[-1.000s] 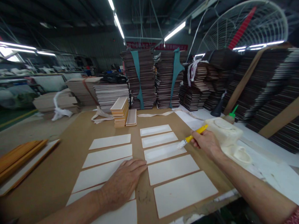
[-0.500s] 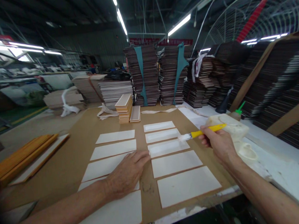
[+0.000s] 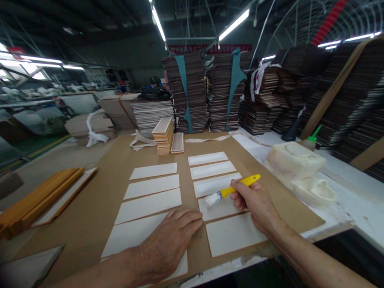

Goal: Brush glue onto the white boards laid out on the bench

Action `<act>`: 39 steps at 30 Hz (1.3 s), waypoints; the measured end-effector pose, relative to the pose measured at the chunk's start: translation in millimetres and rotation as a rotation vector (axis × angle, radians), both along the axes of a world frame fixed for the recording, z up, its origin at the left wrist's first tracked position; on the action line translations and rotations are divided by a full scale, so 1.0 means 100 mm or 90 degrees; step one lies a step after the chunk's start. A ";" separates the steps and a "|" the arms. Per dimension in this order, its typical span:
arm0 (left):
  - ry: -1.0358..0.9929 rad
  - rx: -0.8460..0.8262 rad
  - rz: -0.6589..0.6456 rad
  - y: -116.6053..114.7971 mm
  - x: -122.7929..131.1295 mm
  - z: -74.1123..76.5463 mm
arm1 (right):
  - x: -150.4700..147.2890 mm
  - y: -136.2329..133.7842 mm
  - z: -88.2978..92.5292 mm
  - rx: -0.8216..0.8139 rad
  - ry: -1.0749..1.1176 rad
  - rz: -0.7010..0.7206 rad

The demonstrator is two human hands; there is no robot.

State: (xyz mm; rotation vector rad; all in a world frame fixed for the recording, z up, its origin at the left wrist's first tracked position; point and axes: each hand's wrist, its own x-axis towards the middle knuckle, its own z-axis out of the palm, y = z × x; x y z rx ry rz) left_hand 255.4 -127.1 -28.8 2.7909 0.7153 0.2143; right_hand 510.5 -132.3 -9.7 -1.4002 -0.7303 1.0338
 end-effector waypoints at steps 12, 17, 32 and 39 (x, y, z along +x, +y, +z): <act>-0.003 0.009 0.006 -0.02 0.00 0.01 | -0.05 -0.01 -0.17 -0.008 -0.045 0.026; 0.003 0.008 0.005 -0.02 0.00 0.00 | 0.07 -0.03 -0.15 -0.015 -0.096 0.013; 0.002 -0.020 0.006 0.00 0.01 0.02 | 0.85 -0.22 -0.07 -0.060 -0.232 -0.117; 0.007 -0.014 0.010 -0.01 0.00 0.02 | 1.04 -0.25 -0.02 -0.083 -0.285 -0.178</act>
